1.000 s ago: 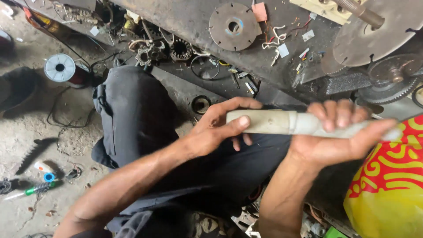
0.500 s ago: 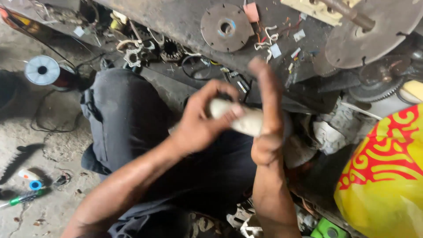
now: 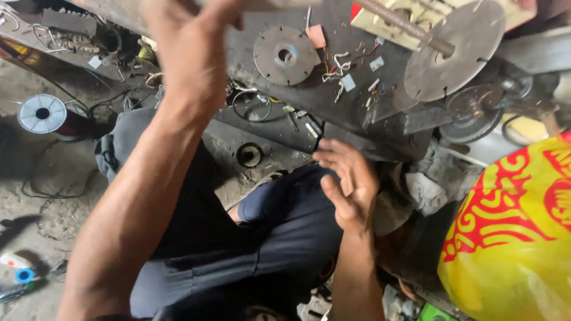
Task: Operating a manual winding machine to wind copper wire onto a bobbin for an electrical component.
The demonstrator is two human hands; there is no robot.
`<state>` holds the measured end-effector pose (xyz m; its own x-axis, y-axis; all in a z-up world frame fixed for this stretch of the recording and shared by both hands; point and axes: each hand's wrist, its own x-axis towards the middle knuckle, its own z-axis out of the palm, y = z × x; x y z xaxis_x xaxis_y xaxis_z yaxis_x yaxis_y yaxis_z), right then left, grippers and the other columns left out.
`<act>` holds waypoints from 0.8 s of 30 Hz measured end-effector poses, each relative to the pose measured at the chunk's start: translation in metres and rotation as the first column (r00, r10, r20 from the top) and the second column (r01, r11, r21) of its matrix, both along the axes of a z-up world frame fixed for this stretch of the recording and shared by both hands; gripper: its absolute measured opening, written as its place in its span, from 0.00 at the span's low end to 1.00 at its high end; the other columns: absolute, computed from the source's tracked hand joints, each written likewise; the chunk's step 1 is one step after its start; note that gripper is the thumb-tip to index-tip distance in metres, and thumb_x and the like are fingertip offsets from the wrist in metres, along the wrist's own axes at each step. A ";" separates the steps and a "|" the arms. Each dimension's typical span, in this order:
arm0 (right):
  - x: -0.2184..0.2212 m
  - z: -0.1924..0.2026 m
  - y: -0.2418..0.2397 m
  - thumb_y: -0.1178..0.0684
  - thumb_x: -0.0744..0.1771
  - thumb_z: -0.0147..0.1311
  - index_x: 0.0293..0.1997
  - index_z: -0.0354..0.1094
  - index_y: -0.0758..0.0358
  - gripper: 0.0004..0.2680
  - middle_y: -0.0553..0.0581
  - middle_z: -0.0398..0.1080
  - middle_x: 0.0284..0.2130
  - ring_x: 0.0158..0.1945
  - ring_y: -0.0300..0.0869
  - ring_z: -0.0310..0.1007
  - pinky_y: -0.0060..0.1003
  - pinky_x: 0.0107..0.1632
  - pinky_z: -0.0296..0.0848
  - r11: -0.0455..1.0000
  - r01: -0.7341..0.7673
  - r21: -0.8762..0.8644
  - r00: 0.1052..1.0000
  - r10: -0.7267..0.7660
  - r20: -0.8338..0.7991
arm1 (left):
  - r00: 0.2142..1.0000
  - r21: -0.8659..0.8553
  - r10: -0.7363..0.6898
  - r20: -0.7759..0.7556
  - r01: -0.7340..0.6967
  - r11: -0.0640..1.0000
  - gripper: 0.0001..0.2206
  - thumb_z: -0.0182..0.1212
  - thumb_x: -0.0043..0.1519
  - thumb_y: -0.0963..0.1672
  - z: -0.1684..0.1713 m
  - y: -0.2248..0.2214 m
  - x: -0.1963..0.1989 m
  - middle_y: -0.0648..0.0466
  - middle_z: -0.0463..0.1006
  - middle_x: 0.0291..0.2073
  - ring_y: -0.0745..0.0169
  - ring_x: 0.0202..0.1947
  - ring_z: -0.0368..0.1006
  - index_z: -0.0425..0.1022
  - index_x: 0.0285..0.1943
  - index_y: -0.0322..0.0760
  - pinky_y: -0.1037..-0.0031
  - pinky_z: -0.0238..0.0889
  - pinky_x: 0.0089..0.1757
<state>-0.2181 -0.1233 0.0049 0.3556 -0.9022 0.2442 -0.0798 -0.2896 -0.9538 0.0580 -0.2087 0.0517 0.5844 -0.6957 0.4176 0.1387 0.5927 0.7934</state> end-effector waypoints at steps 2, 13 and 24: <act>-0.007 -0.008 0.004 0.48 0.68 0.57 0.67 0.58 0.68 0.22 0.69 0.70 0.58 0.55 0.53 0.77 0.42 0.58 0.75 0.999 -0.014 0.045 1.000 0.015 -0.027 | 0.994 0.160 -0.043 0.104 0.026 0.987 0.08 0.70 0.57 0.39 0.005 -0.023 -0.011 0.60 0.74 0.27 0.73 0.24 0.66 0.73 0.32 0.40 0.77 0.60 0.25; -0.042 -0.033 0.010 0.51 0.67 0.57 0.64 0.60 0.71 0.20 0.70 0.72 0.53 0.50 0.54 0.79 0.42 0.55 0.78 0.996 0.078 0.049 0.981 -0.068 -0.181 | 0.797 0.146 -0.251 0.550 0.205 0.968 0.19 0.45 0.74 0.46 -0.016 -0.010 -0.017 0.48 0.65 0.65 0.55 0.66 0.58 0.61 0.70 0.32 0.62 0.49 0.65; -0.055 -0.076 0.005 0.51 0.66 0.58 0.61 0.65 0.72 0.19 0.69 0.75 0.49 0.45 0.50 0.80 0.40 0.51 0.80 0.980 0.168 0.103 0.967 -0.144 -0.211 | 0.430 0.317 -0.167 0.887 -0.303 0.899 0.16 0.45 0.74 0.50 -0.031 -0.011 -0.025 0.42 0.83 0.35 0.35 0.21 0.76 0.64 0.66 0.43 0.47 0.65 0.20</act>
<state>-0.2726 -0.1183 -0.0706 0.2388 -0.9686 0.0692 -0.3086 -0.1432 -0.9403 0.0330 -0.2194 0.0203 0.1072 -0.8924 0.4384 -0.7944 0.1882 0.5774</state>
